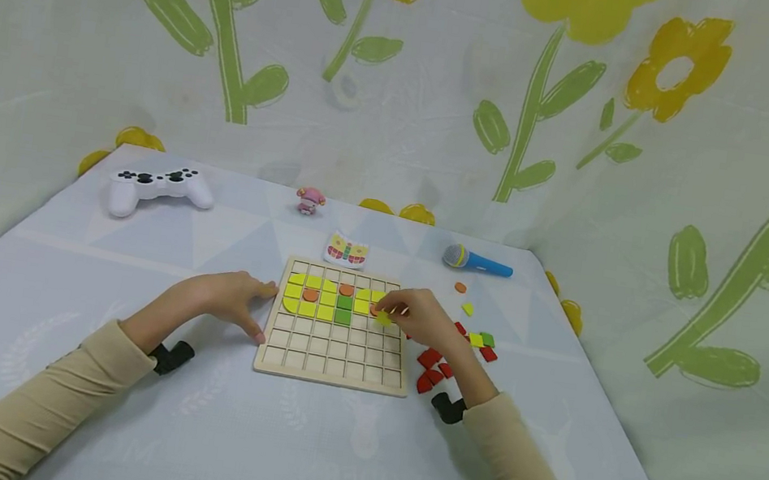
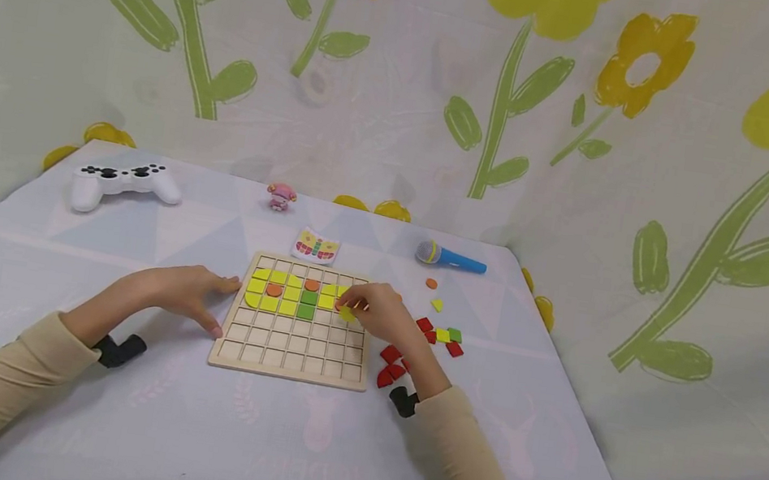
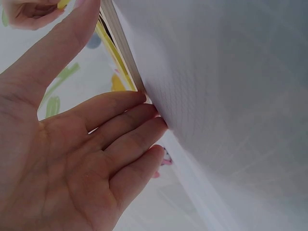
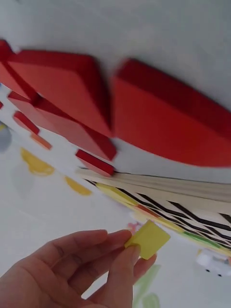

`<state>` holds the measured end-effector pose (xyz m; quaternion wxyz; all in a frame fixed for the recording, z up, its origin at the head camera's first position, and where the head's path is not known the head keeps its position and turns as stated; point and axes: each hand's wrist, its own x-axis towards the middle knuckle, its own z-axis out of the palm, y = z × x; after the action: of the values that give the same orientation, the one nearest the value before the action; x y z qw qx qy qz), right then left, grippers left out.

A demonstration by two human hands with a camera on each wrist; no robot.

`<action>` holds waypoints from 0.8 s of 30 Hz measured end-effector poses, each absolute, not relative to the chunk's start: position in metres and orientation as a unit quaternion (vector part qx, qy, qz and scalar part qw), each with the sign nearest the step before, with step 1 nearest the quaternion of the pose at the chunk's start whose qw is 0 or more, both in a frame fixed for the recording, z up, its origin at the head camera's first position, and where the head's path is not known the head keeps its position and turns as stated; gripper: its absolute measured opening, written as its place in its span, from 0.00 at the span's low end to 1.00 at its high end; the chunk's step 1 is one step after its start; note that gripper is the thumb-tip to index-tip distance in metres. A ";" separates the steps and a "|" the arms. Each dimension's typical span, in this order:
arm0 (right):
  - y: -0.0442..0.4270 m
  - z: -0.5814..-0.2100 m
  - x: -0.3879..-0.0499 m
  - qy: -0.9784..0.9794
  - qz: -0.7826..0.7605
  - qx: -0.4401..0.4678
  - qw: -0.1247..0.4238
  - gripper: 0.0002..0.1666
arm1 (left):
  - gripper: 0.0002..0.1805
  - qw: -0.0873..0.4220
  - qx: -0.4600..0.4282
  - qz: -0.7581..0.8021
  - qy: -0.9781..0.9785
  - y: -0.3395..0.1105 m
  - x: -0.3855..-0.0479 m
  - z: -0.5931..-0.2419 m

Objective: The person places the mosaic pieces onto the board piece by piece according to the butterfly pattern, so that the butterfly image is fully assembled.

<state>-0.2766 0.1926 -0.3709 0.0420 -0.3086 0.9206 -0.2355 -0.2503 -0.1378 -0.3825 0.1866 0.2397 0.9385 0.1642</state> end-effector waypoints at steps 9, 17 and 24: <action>0.170 -0.373 -0.277 0.916 -0.224 -0.330 0.051 0.11 | 0.53 0.188 0.241 0.170 0.937 -0.138 -0.248 -0.380; 0.160 -0.374 -0.279 0.914 -0.220 -0.337 0.050 0.08 | 0.52 0.188 0.240 0.169 0.938 -0.138 -0.249 -0.381; 0.157 -0.373 -0.276 0.929 -0.187 -0.317 0.047 0.07 | 0.53 0.190 0.238 0.164 0.938 -0.138 -0.250 -0.382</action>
<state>-0.2764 0.1574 -0.3730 0.0465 -0.3170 0.9286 -0.1872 -0.2497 -0.1376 -0.3820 0.1900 0.2379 0.9383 0.1641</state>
